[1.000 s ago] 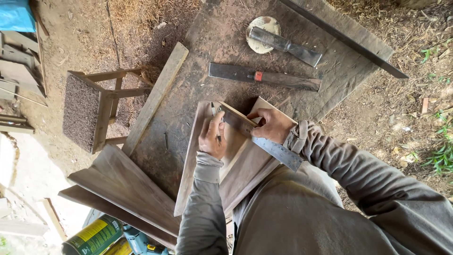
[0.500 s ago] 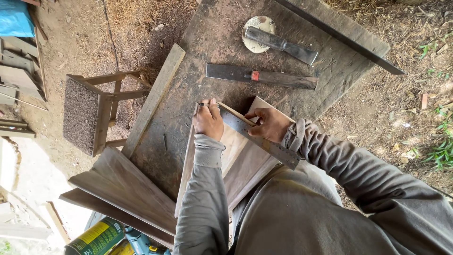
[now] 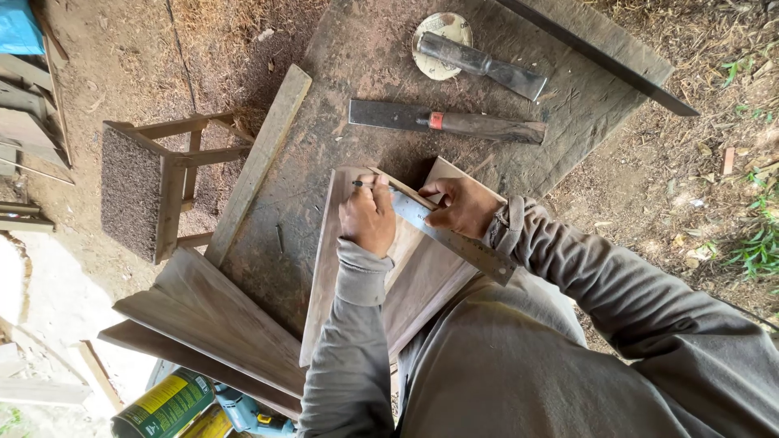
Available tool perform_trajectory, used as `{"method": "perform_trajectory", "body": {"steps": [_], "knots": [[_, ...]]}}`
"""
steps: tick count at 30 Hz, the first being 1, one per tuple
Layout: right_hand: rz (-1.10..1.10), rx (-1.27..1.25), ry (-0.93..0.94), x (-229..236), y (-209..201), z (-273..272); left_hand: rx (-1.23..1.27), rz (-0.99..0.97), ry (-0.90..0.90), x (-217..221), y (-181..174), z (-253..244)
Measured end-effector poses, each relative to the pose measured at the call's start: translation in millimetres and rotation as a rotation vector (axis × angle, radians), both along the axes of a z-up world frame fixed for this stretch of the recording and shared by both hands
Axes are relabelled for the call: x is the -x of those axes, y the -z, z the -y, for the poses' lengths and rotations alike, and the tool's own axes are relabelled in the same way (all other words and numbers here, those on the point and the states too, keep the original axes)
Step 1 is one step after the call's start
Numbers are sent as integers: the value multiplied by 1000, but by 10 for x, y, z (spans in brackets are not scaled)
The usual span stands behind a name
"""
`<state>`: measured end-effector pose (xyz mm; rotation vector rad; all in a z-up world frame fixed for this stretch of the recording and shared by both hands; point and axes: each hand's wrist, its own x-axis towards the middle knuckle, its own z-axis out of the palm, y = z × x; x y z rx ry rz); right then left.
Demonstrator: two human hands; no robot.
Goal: Measuring and marking wooden components with a square ruler, measuring tape, and pencil.
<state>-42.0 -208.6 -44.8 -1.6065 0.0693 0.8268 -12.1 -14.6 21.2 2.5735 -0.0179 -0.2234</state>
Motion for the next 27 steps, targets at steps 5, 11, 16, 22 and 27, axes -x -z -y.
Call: {"method": "perform_trajectory", "body": {"steps": [5,11,16,22,27], "knots": [[-20,-21,17,1,-3,-10,101,-12,44,144,-160,131],[-13,-11,28,6,-6,-18,166,-67,33,274,-317,269],[-33,-30,18,0,-58,-11,192,-50,75,305,-347,251],[29,0,-54,57,26,-85,423,62,-139,353,-398,-42],[353,428,116,214,-280,-249,254,195,-272,824,-248,-491]]}}
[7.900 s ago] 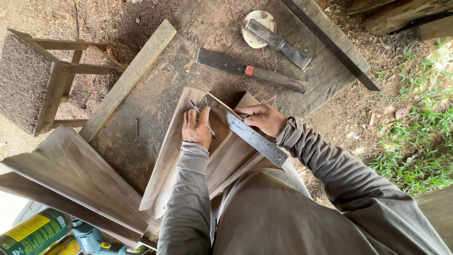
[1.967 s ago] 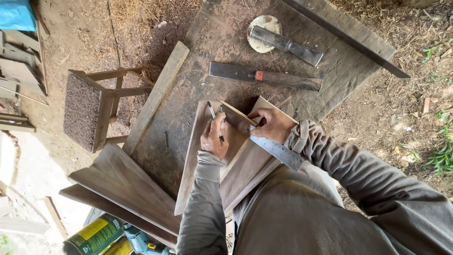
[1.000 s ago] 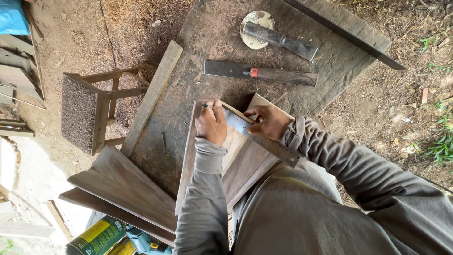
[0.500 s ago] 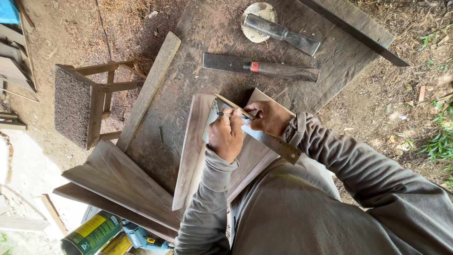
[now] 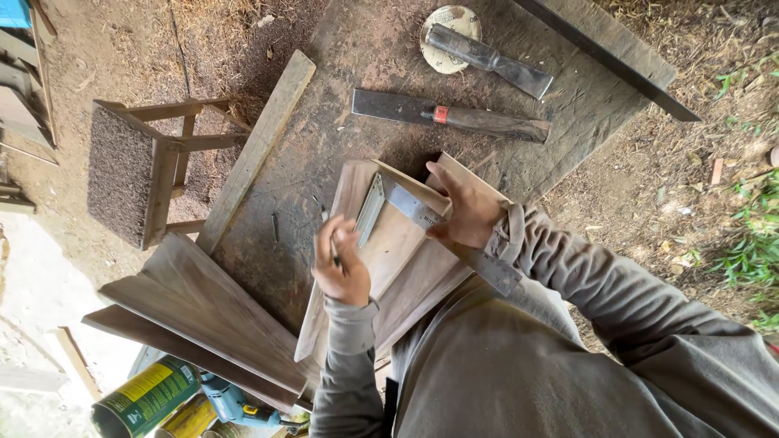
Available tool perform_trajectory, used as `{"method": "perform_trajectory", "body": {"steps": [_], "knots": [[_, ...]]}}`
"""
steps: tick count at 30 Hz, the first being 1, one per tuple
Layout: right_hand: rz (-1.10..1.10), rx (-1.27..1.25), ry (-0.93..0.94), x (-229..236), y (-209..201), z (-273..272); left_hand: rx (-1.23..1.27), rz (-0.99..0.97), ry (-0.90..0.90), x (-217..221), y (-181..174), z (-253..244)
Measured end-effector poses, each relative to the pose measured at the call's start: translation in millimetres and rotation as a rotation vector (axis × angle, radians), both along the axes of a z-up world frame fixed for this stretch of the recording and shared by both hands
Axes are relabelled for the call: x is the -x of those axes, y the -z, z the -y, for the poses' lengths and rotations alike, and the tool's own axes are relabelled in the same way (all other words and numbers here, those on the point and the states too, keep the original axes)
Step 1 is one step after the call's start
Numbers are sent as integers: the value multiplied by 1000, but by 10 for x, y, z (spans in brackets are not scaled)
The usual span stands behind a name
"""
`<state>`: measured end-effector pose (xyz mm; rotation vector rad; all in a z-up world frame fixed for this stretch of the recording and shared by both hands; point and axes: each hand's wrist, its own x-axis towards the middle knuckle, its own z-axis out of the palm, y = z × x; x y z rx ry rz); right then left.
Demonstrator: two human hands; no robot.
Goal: Measuring and marking wooden components with a square ruler, measuring tape, and pencil.
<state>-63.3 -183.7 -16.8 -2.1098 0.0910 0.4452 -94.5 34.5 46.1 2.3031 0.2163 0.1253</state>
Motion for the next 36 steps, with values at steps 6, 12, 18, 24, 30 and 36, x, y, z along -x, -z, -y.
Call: {"method": "perform_trajectory", "body": {"steps": [6,12,18,24,30,36], "knots": [[-41,-387,-198,5,-452,401,39,-44,-214,713,-46,-60],[-50,-649,-359,274,-815,554,-305,153,19,951,-334,129],[-130,-562,-689,879,-916,220,-664,115,-66,1321,-451,-153],[90,-698,-804,1437,-840,-362,-403,-171,-215,2086,-269,-764],[36,-504,-519,1808,-406,-491,-477,21,-405,3291,55,-1502],[363,3,-537,2131,-731,-476,394,234,-794,4230,372,-1840]]}}
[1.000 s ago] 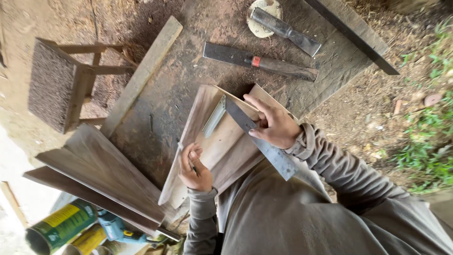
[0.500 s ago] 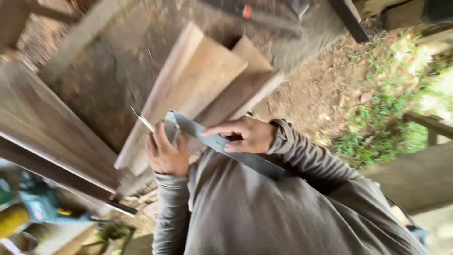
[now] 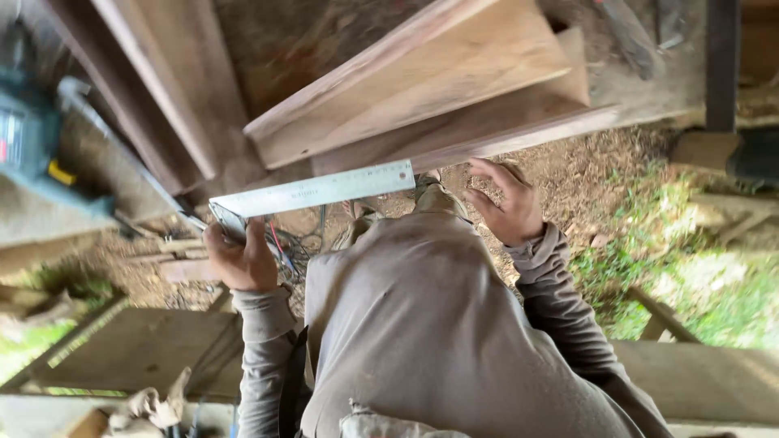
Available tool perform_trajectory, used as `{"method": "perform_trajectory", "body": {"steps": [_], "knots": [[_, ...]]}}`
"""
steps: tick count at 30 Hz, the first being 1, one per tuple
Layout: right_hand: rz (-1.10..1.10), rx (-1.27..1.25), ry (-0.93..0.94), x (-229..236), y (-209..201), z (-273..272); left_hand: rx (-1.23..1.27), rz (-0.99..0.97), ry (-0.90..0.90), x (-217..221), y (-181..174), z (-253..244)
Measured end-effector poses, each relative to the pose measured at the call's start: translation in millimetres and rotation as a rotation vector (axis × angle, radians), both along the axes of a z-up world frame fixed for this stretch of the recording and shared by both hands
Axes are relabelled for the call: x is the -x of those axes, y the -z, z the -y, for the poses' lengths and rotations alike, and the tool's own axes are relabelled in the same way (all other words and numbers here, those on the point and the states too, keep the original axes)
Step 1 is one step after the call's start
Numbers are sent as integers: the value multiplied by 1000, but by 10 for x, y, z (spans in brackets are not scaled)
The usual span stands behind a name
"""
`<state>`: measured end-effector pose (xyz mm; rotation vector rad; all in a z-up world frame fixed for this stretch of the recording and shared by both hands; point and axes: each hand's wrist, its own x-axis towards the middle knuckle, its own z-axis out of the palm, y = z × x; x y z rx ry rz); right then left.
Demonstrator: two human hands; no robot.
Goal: Measuring and marking wooden components with a square ruler, measuring tape, and pencil.
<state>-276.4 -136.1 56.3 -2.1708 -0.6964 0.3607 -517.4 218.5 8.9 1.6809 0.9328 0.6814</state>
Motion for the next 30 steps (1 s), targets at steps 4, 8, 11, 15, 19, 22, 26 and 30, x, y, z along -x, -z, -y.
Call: {"method": "perform_trajectory", "body": {"steps": [4,8,11,15,19,22,26,30], "knots": [[275,123,-59,193,113,-96,152,9,-176,126,-127,105],[536,190,-67,222,345,-193,98,-57,-88,226,-73,270],[578,147,-93,206,370,-254,267,67,-24,151,-57,390],[487,92,-100,282,306,-259,313,123,38,115,23,486],[483,97,32,291,314,-147,285,227,73,-246,-346,403],[346,-2,152,254,985,224,137,171,131,-560,-491,280],[-312,409,291,242,1036,312,-75,200,212,-1243,-353,-28],[-219,436,-230,749,3522,1592,-272,234,259,-2064,241,-551]]}}
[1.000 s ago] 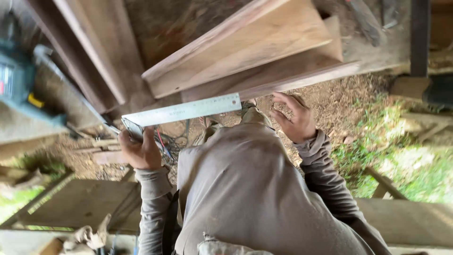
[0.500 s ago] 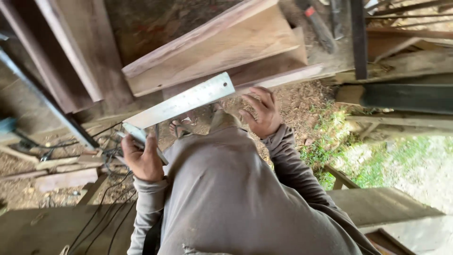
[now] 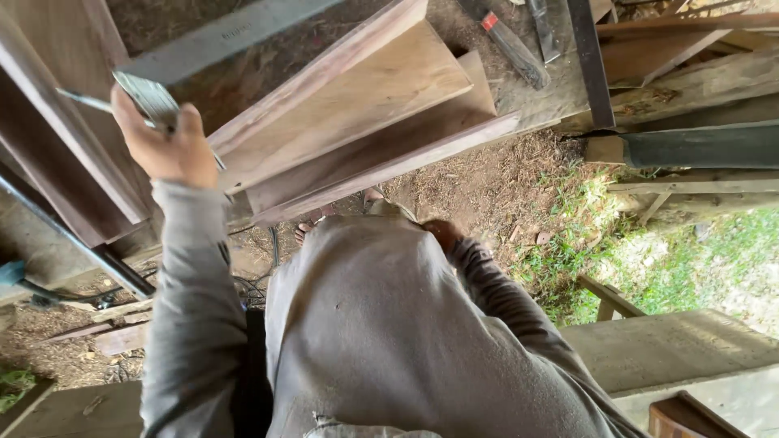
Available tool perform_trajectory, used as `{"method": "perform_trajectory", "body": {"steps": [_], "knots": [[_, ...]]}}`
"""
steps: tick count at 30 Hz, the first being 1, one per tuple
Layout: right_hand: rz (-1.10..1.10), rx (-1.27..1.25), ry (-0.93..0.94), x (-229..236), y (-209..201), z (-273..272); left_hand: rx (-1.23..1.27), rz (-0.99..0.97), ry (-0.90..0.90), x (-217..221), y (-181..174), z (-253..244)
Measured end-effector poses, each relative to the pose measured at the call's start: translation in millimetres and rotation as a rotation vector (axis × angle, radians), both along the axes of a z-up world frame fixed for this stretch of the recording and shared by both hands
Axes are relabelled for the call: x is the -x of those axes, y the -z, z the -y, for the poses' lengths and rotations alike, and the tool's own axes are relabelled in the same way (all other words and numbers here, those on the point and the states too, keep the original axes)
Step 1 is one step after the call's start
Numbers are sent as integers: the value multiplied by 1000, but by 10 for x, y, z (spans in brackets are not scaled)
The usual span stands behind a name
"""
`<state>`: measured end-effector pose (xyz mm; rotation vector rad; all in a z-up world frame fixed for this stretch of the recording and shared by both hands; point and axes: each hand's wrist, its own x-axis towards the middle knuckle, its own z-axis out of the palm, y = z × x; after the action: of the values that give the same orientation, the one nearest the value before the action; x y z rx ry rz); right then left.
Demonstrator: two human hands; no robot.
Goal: Measuring and marking wooden components with a square ruler, measuring tape, and pencil.
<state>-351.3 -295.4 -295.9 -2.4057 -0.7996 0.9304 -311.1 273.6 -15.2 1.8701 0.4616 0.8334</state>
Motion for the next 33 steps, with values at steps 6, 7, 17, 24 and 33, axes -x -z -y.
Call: {"method": "perform_trajectory", "body": {"steps": [6,7,17,24,33], "knots": [[-507,-97,536,220,-102,477,-221,-393,-252,-815,568,-621],[-576,-89,609,276,-246,505,-234,-402,-233,-830,605,-638],[-504,-78,469,-197,-1455,161,-492,-603,-227,-653,235,-338],[-755,-352,255,-399,-1477,-106,-864,-630,324,-284,-341,241],[-750,-251,199,-376,-1218,-139,-614,-471,129,-463,48,330]]}}
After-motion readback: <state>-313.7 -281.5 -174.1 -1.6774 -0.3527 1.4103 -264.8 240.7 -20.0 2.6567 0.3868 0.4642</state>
